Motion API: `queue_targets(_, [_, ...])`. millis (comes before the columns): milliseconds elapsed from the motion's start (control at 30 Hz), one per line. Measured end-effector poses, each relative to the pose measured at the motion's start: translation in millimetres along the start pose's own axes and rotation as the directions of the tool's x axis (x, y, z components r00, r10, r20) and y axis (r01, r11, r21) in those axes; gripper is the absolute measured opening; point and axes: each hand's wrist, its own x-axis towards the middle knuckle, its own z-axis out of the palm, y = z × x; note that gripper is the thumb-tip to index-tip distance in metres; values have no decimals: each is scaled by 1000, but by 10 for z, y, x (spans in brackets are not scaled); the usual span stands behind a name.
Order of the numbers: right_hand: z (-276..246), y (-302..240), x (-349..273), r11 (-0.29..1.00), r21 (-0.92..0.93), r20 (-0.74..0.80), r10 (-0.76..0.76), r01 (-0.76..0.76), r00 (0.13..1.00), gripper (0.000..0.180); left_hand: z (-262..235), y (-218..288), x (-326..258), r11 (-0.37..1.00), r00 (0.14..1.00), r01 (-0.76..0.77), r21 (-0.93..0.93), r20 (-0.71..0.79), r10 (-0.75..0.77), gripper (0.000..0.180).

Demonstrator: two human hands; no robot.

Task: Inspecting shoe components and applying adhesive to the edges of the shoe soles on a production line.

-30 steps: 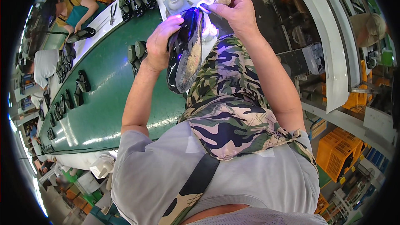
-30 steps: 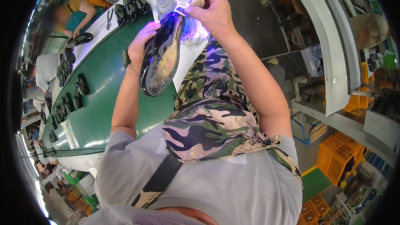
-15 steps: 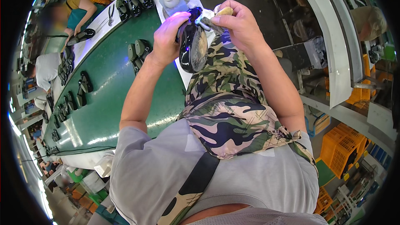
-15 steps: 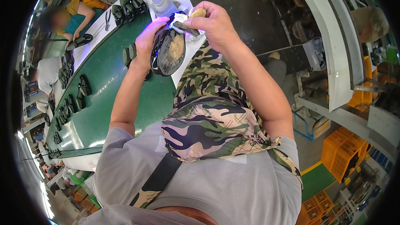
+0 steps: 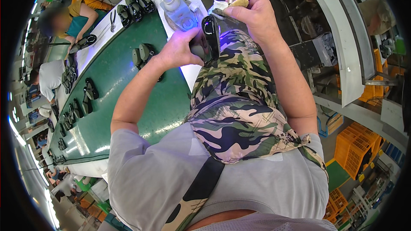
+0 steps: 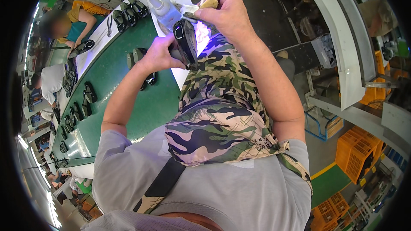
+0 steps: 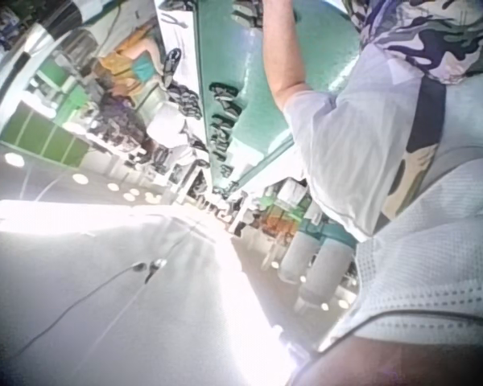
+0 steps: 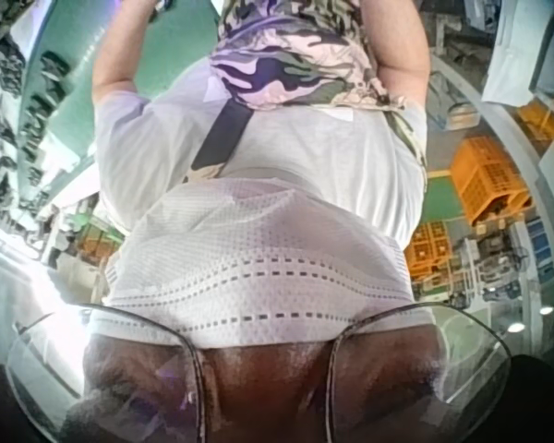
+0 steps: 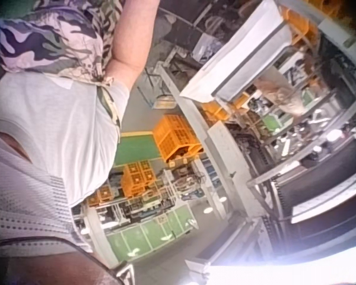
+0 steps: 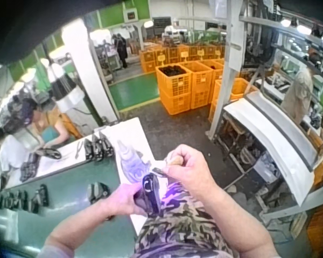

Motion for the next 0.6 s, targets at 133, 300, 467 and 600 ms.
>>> queue_targets(133, [-43, 63, 28, 997, 78, -46, -9, 13, 999, 17, 45, -113, 2, 984, 993, -89, -158, 68, 100, 73])
queue_targets(300, [-119, 142, 62, 991, 125, -58, -49, 55, 997, 17, 168, -283, 30, 950, 984, -114, -291, 99, 148, 76])
queue_targets(467, [-119, 153, 71, 992, 87, -70, -87, 93, 994, 17, 202, -333, 13, 919, 979, -19, -393, 180, 97, 75])
queue_targets(600, [-139, 236, 68, 993, 49, -52, -108, 111, 993, 16, 240, -358, 13, 836, 967, 103, -538, 251, 43, 74])
